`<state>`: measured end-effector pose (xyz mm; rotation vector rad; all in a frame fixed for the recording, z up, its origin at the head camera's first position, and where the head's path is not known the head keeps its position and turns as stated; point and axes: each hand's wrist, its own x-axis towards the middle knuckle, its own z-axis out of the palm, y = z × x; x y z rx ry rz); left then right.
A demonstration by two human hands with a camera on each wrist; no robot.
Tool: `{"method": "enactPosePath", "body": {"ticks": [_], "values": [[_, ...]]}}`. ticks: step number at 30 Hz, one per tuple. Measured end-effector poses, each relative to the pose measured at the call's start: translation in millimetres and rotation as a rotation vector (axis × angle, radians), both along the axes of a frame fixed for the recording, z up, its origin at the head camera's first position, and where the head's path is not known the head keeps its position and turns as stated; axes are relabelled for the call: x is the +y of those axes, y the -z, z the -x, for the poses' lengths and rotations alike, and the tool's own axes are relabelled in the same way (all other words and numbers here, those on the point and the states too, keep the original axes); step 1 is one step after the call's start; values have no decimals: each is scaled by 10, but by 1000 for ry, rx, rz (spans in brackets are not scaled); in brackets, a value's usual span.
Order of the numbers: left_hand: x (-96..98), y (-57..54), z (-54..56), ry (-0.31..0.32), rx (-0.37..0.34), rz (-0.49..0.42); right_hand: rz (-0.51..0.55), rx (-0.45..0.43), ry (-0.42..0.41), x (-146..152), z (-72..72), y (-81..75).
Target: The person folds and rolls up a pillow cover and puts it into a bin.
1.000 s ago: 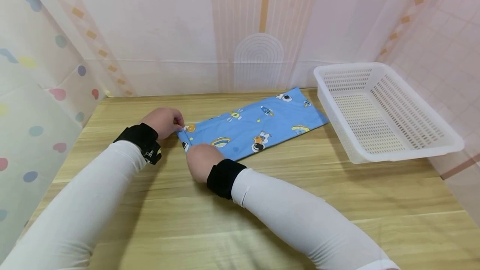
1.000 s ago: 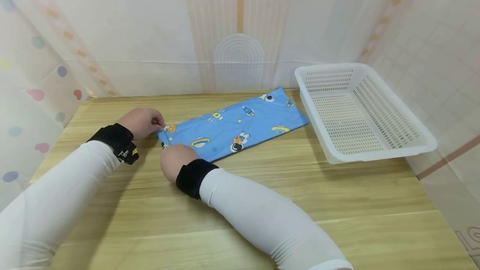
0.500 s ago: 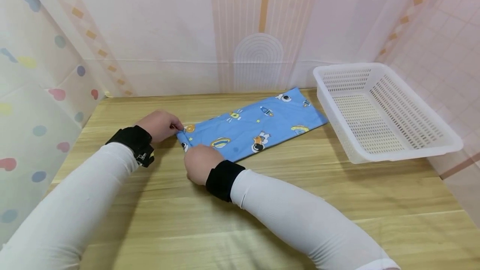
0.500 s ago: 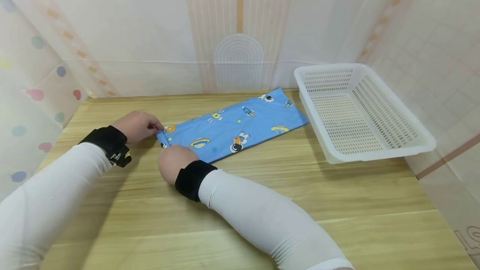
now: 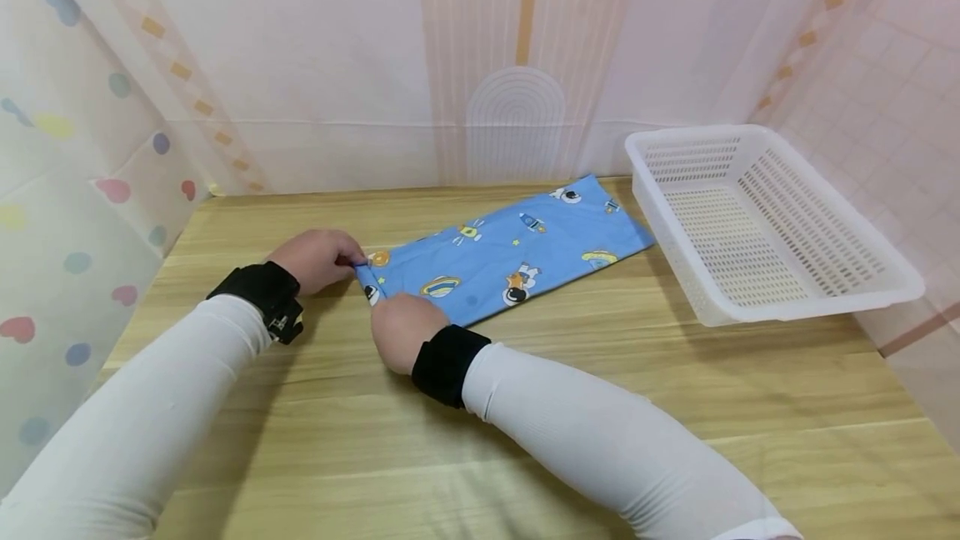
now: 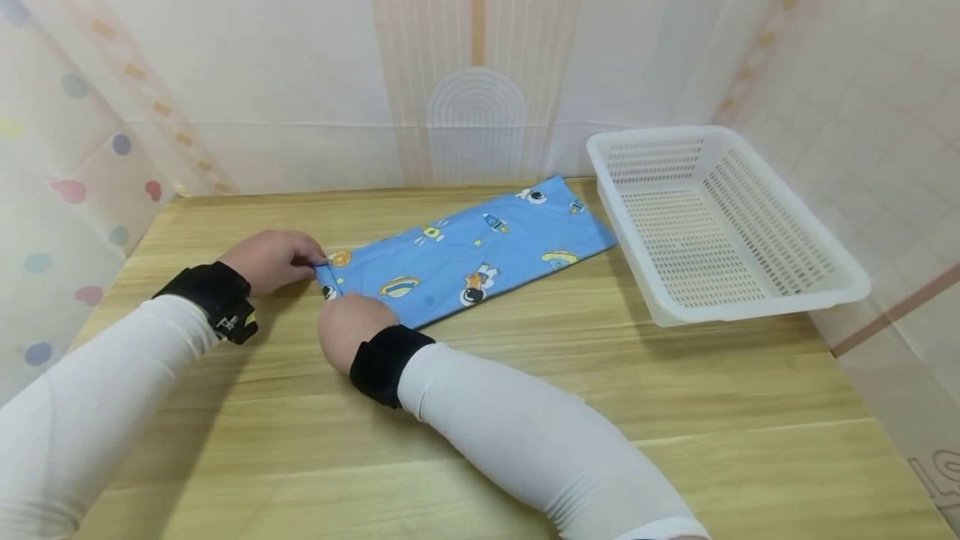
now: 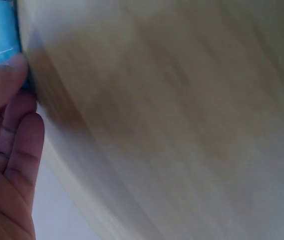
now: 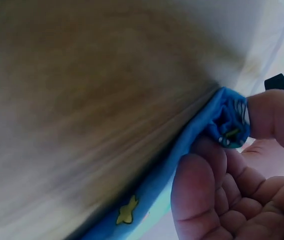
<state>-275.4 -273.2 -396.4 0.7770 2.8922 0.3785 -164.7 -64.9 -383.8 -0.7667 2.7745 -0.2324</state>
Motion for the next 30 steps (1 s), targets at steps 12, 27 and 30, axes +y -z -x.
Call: {"method": "enactPosePath", "body": {"ticks": [12, 27, 30], "values": [[2, -22, -43, 61, 25, 11, 58, -99, 91, 93, -8, -24], [-22, -2, -14, 55, -74, -18, -10, -17, 54, 129, -74, -3], [-16, 3, -33, 53, -82, -29, -23, -7, 48, 133, -79, 4]]}}
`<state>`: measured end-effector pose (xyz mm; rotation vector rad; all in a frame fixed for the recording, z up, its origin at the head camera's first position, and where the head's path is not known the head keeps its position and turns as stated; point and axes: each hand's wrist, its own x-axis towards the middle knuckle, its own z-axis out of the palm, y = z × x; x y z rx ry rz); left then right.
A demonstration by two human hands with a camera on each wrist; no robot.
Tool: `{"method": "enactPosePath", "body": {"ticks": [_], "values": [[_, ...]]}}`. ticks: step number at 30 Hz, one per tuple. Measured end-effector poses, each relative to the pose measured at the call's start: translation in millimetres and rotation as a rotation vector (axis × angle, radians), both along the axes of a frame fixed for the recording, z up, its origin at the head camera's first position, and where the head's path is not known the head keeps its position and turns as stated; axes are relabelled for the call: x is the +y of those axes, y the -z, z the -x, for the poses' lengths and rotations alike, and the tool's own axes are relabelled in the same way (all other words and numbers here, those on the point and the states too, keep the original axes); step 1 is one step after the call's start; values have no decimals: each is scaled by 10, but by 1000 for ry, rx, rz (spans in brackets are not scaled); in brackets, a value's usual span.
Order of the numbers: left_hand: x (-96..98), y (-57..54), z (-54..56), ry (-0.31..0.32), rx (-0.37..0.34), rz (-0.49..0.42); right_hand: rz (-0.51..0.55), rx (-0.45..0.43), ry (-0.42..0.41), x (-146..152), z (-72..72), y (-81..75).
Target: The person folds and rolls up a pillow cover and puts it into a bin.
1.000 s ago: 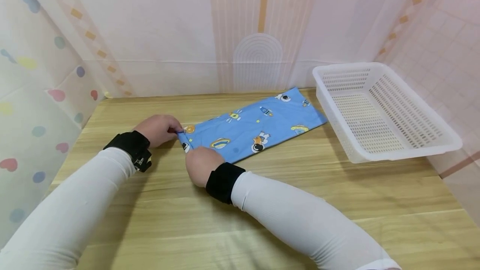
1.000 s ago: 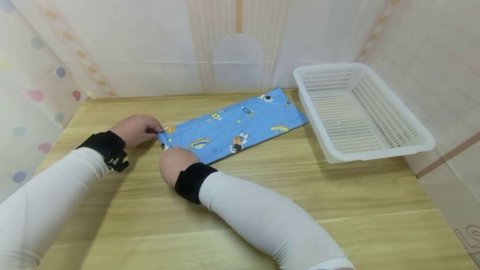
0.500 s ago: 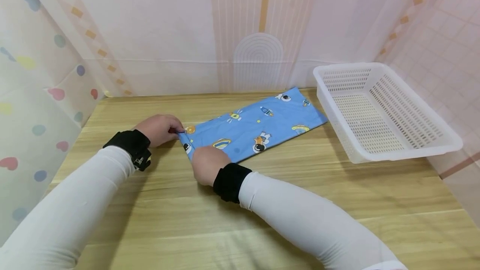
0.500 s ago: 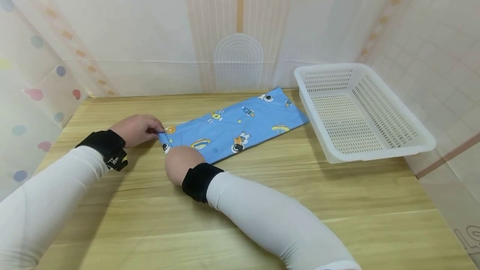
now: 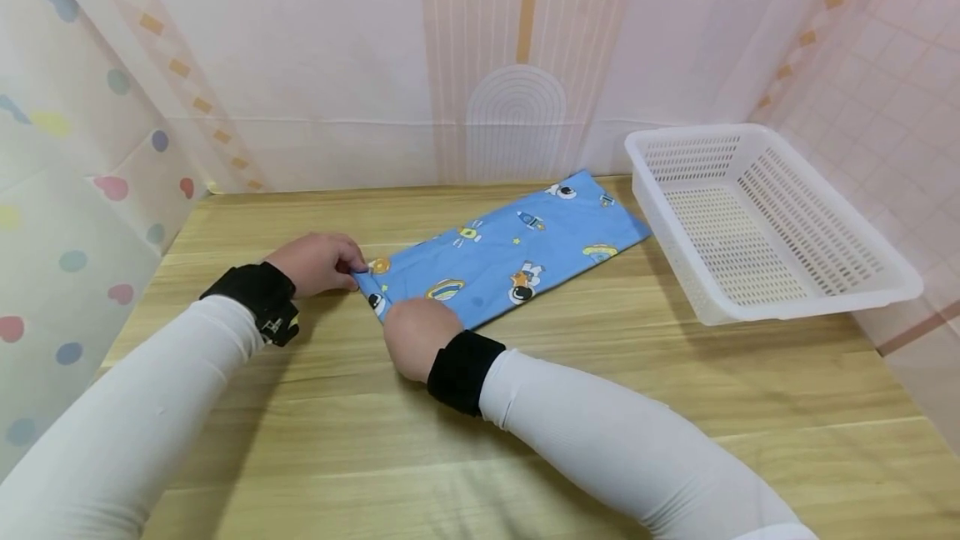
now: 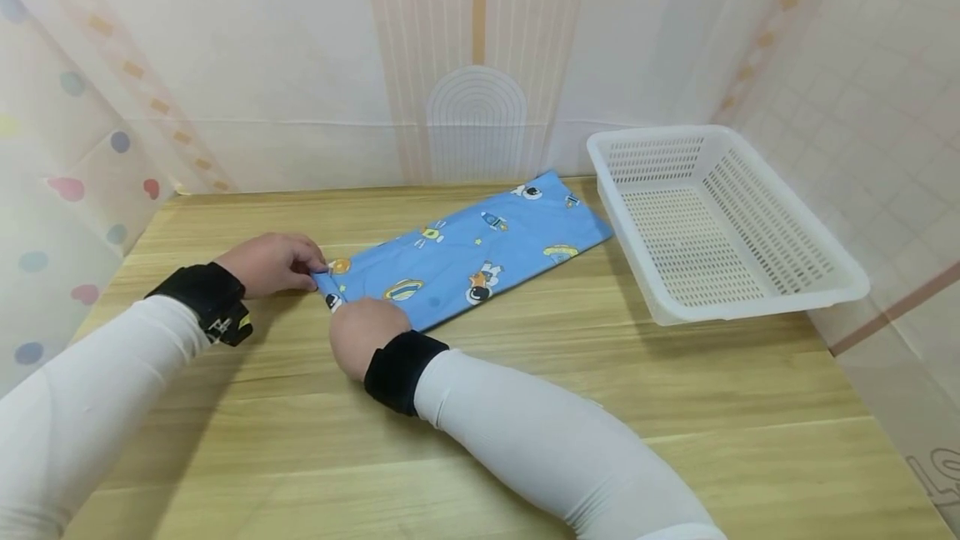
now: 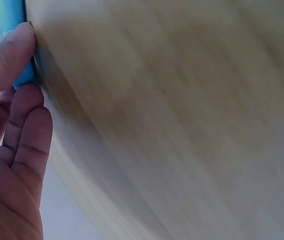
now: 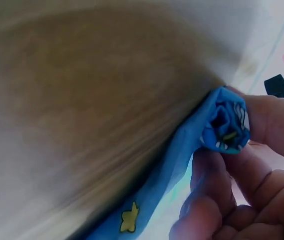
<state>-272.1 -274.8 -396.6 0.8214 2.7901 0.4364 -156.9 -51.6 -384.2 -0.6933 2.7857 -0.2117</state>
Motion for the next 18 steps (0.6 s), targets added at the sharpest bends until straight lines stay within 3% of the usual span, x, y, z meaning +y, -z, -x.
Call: {"method": "enactPosePath", "body": {"ticks": [8, 18], "values": [[5, 11, -42, 6, -21, -28, 9, -61, 9, 50, 11, -17], [65, -16, -57, 68, 89, 42, 75, -132, 42, 117, 47, -8]]}}
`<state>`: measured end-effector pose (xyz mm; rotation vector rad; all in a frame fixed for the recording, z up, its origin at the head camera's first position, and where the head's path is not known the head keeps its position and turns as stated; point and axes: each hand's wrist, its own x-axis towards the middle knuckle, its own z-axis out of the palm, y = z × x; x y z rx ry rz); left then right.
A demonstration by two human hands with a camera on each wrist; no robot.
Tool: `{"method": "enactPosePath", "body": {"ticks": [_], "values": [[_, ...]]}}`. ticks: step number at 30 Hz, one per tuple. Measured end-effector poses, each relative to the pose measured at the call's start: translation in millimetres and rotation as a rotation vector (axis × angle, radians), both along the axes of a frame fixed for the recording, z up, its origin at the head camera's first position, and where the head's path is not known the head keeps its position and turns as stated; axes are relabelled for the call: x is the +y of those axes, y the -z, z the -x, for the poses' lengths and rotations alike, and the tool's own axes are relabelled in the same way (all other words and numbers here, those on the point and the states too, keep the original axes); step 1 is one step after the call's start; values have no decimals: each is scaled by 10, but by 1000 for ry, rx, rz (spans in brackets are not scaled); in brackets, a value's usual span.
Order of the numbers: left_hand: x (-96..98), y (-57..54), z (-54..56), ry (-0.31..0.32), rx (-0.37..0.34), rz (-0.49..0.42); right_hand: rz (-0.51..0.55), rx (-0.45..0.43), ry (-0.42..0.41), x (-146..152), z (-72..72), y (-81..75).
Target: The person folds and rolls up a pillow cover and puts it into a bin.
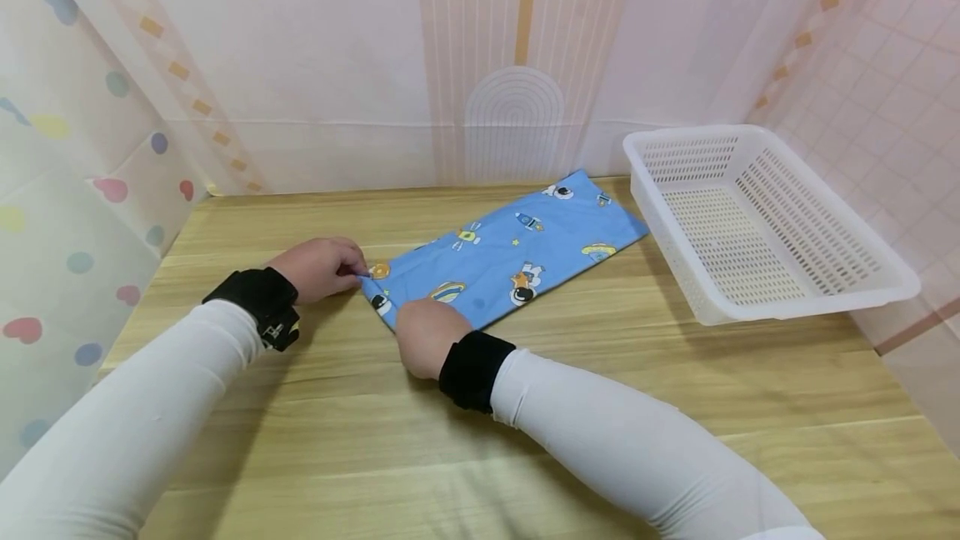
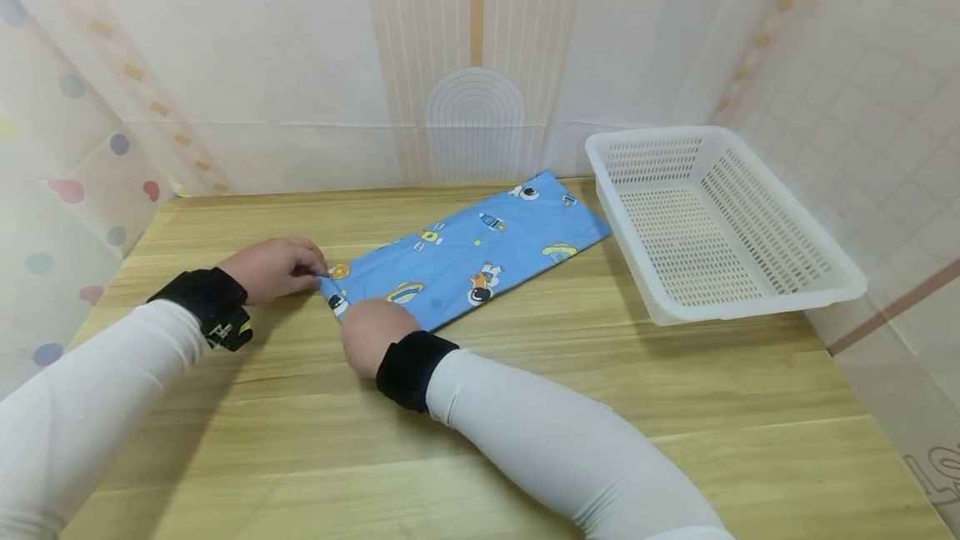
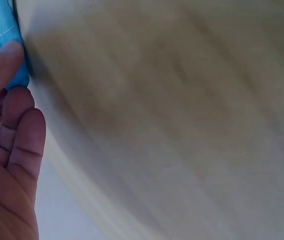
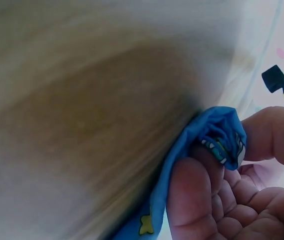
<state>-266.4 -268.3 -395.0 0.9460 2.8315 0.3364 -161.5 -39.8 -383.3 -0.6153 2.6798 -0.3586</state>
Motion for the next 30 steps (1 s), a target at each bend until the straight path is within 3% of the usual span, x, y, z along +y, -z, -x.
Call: {"method": "enactPosePath", "body": {"ticks": [5, 14, 21, 25, 30], "values": [[45, -40, 64, 19, -35, 36, 24, -31, 19, 38, 34, 19], [92, -101, 224, -73, -294, 61, 71, -75, 30, 85, 81, 55], [138, -87, 284, -203, -473, -90, 104, -116, 92, 83, 87, 83], [169, -85, 293, -221, -462, -187, 84, -87, 94, 81, 89, 95], [193, -79, 320, -233, -377, -174, 66, -60, 84, 84, 112, 93]]}}
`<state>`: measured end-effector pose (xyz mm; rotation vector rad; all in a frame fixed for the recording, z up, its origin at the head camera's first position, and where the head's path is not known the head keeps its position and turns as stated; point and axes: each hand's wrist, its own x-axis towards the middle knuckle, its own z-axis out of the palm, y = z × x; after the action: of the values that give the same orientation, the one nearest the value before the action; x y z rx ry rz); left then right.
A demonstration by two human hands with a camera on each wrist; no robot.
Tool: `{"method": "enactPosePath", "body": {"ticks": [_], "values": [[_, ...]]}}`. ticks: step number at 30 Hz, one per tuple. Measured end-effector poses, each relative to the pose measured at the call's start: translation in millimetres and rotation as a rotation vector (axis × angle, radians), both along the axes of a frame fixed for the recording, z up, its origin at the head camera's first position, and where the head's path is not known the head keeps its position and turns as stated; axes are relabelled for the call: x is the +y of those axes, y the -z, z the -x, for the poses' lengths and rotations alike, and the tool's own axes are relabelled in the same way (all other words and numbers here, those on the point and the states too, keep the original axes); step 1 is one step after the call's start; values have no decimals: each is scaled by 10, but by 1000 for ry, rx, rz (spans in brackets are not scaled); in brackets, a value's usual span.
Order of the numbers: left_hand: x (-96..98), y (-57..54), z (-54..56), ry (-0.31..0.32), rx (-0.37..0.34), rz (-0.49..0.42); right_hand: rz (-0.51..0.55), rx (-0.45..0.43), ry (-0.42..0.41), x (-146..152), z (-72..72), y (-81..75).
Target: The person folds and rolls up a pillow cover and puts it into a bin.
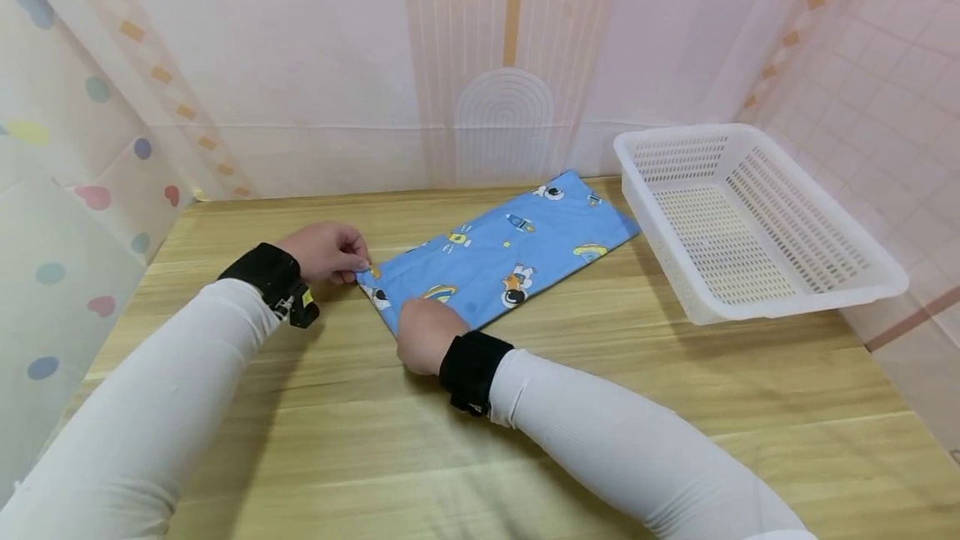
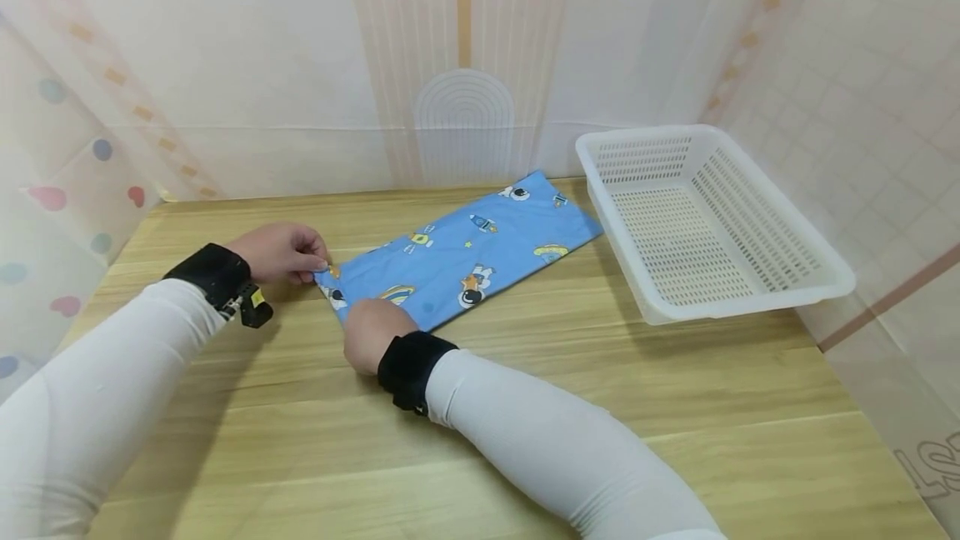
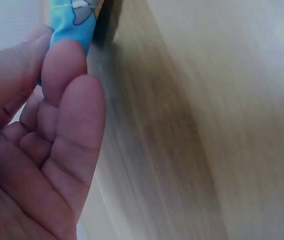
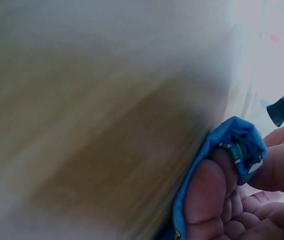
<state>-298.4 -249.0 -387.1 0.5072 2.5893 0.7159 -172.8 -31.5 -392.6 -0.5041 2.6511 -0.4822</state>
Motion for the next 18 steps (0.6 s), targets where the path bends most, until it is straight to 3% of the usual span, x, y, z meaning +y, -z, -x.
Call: {"method": "enactPosePath", "body": {"ticks": [8, 18], "values": [[61, 31, -5, -10, 80, 89, 68, -84, 80, -32, -22, -30], [130, 0, -94, -27, 113, 123, -39, 38, -26, -33, -30, -10]]}}
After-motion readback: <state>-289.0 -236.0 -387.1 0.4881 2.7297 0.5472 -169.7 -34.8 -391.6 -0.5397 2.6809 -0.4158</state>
